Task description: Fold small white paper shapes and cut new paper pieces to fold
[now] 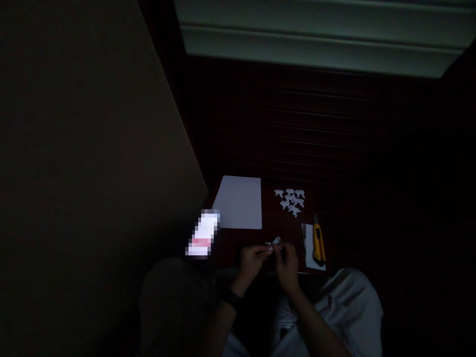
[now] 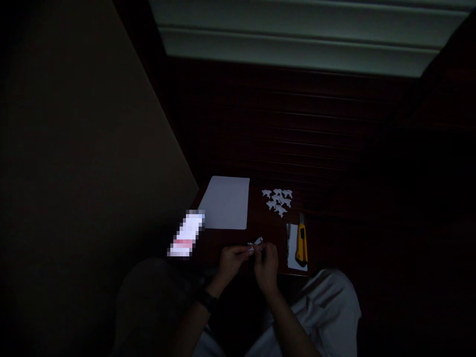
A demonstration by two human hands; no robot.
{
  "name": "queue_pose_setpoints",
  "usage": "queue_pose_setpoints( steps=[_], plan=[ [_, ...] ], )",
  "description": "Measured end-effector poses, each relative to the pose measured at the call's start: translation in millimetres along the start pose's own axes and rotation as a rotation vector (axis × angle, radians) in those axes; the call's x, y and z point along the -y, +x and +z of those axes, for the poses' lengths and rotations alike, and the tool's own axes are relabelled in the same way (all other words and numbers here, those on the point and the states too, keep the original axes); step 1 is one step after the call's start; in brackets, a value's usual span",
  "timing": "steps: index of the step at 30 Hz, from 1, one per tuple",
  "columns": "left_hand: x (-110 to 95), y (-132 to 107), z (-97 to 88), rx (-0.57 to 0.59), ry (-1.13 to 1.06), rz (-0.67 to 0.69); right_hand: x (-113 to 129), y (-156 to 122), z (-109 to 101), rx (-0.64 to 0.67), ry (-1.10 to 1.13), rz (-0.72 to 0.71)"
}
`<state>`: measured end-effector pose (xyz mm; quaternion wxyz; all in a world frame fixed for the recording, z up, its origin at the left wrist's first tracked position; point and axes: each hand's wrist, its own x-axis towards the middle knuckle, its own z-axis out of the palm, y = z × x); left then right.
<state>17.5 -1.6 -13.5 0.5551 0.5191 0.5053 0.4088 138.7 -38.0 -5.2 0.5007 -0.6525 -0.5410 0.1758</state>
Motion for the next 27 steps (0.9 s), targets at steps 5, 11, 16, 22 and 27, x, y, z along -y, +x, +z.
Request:
queue_pose_setpoints(
  steps=[5,11,16,22,27],
  plan=[
    [-1,-2,1.2,0.005,0.052,0.063,-2,-1,3,-0.012,-0.007,0.013],
    [-6,-1,-2.8,0.045,0.022,0.06,-4,1,1,0.004,0.035,-0.002],
    [-15,2,-11.3,0.132,-0.161,-0.03,-5,4,-2,0.049,0.111,-0.037],
    [-14,7,-13.0,0.083,-0.211,-0.096,-4,5,-2,0.075,0.144,-0.046],
    [-10,7,-10.7,0.07,-0.198,-0.093,-8,5,-2,0.089,0.146,-0.056]
  ],
)
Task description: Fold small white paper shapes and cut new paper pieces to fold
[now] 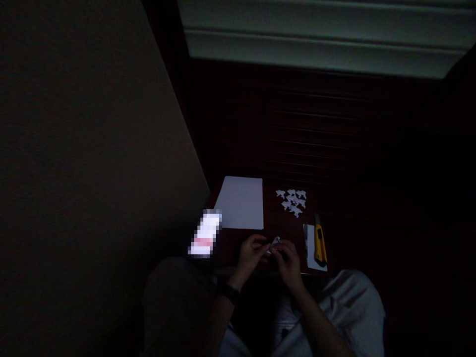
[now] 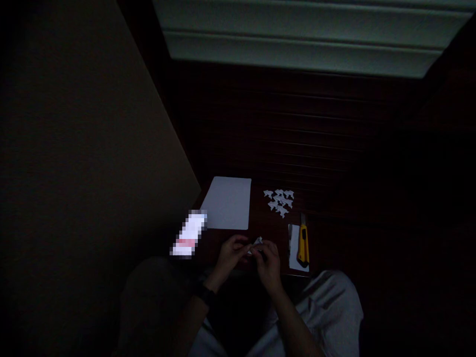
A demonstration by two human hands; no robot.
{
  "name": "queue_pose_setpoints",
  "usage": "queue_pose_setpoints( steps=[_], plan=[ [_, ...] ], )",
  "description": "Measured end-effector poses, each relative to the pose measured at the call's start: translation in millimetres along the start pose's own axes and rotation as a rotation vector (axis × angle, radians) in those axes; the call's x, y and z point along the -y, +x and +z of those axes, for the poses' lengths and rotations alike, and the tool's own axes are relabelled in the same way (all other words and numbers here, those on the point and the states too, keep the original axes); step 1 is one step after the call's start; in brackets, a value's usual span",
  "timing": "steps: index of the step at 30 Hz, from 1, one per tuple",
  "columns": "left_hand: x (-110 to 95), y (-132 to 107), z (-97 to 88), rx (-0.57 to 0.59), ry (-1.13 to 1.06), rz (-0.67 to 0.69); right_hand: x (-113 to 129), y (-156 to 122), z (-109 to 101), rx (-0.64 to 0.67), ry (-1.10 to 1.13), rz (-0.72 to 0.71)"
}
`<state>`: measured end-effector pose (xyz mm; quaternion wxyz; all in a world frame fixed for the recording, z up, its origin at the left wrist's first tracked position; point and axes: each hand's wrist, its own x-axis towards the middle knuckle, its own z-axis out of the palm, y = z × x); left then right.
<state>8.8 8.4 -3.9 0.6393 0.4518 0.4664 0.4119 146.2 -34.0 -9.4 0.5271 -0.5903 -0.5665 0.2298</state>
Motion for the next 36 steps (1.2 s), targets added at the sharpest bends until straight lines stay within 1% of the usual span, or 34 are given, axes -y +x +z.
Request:
queue_pose_setpoints(
  steps=[7,12,16,20,25,29,32,36],
  plan=[
    [2,-3,0.6,0.017,-0.033,0.059,-1,0,1,-0.001,-0.031,0.008],
    [4,-3,3.6,-0.013,-0.044,0.124,1,0,4,-0.015,-0.085,-0.001],
    [10,-1,6.3,-0.049,-0.026,0.131,-2,1,5,-0.036,-0.116,-0.015],
    [13,-1,7.9,-0.062,-0.012,0.128,-3,0,6,-0.042,-0.138,-0.019],
    [8,-7,7.1,-0.018,0.035,0.158,-1,0,6,-0.046,-0.147,-0.012],
    [6,-8,3.2,0.019,0.121,0.203,-1,0,5,-0.047,-0.143,-0.005],
    [9,-5,0.7,0.031,0.162,0.182,-2,-1,4,-0.035,-0.132,-0.007],
    [13,-2,-0.1,0.052,0.116,0.098,-2,-1,4,-0.024,-0.121,0.005]
  ],
)
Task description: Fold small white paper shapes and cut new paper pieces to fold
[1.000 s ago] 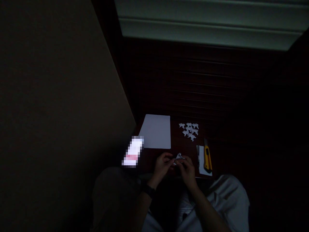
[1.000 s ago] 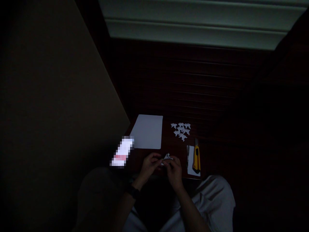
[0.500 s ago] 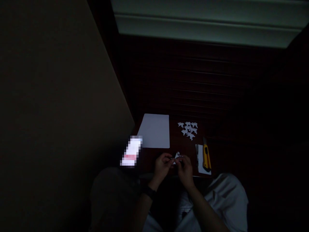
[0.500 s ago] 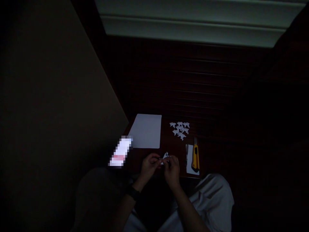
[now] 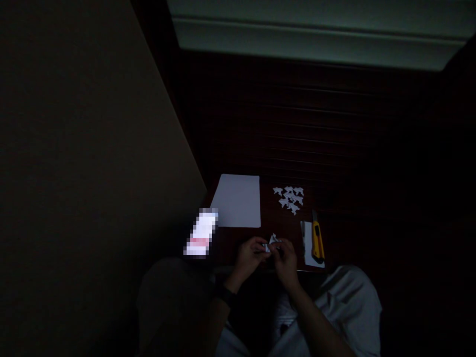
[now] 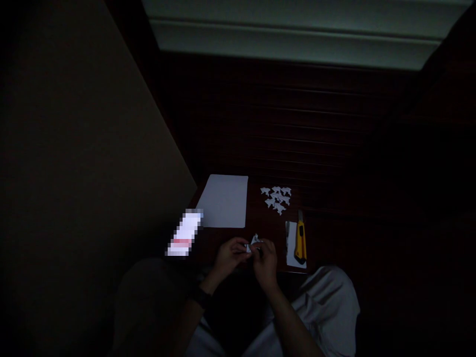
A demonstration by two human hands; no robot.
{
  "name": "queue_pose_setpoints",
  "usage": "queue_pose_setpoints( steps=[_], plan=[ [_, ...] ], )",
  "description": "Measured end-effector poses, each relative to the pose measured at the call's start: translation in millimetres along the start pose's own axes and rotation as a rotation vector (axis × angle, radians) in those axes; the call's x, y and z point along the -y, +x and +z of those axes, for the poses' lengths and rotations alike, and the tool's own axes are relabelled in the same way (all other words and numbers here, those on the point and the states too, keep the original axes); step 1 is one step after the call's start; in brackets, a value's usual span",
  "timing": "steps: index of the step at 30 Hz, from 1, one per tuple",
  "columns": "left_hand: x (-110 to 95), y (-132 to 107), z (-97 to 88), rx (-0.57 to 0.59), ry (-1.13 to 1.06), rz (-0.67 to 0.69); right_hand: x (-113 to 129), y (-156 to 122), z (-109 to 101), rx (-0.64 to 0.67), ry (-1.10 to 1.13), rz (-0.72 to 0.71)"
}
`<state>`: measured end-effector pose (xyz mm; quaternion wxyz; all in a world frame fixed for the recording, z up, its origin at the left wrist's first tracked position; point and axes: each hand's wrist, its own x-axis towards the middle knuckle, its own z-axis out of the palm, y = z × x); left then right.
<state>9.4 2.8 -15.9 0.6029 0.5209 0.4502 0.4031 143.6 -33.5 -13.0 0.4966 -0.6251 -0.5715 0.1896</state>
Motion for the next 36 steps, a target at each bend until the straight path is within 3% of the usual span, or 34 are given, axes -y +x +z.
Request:
queue_pose_setpoints(
  steps=[13,21,27,36],
  plan=[
    [-9,-1,2.5,-0.061,-0.005,0.033,5,0,-4,-0.004,0.079,0.028],
    [-10,-1,2.2,-0.106,-0.119,-0.028,3,-1,-4,-0.129,0.191,0.072],
    [-15,-2,-1.3,-0.093,-0.115,-0.028,-1,-1,-5,-0.054,0.224,0.084],
    [-14,-3,-1.0,-0.113,-0.12,-0.018,7,-1,-8,-0.078,0.314,0.166]
  ],
)
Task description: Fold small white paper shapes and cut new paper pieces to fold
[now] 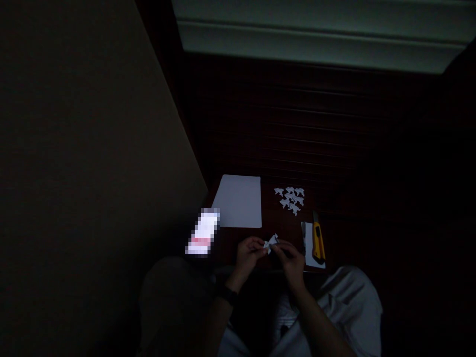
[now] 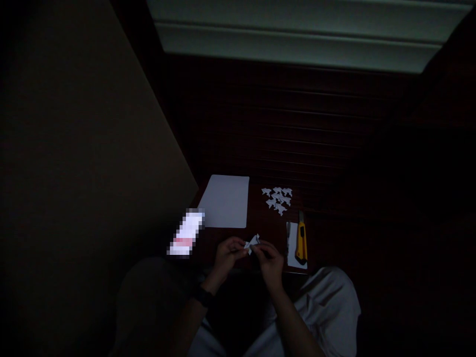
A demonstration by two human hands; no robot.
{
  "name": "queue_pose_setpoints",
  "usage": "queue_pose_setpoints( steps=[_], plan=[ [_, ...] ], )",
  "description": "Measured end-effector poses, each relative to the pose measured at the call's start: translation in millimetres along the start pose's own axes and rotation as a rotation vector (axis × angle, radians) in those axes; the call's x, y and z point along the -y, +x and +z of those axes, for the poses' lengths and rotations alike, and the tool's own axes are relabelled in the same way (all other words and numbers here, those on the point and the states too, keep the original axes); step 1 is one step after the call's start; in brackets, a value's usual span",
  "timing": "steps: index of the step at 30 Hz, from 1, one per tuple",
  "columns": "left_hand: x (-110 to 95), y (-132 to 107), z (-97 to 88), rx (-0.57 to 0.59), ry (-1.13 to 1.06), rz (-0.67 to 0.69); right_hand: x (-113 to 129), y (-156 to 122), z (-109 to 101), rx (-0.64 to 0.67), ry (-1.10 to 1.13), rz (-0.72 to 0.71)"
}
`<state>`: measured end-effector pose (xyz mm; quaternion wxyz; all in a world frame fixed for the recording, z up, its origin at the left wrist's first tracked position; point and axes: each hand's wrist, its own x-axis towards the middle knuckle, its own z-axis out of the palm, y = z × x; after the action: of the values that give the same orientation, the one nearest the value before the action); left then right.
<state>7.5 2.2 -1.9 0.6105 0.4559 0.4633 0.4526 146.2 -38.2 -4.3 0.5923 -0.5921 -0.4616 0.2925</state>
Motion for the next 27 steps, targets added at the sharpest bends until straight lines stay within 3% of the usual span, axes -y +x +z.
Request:
queue_pose_setpoints(
  steps=[5,10,15,21,27],
  plan=[
    [1,2,1.5,-0.02,0.008,0.011,-4,0,2,-0.036,-0.018,0.075],
    [6,3,3.4,-0.054,0.028,0.03,-6,-2,8,-0.095,-0.066,0.02],
    [2,0,3.5,0.003,0.066,0.082,-2,-3,9,-0.094,-0.115,-0.024],
    [-7,1,5.7,0.038,0.04,-0.019,0,-2,8,-0.057,-0.115,-0.065],
    [-6,4,8.9,-0.003,-0.008,-0.058,-6,-1,8,-0.096,-0.059,0.039]
  ],
)
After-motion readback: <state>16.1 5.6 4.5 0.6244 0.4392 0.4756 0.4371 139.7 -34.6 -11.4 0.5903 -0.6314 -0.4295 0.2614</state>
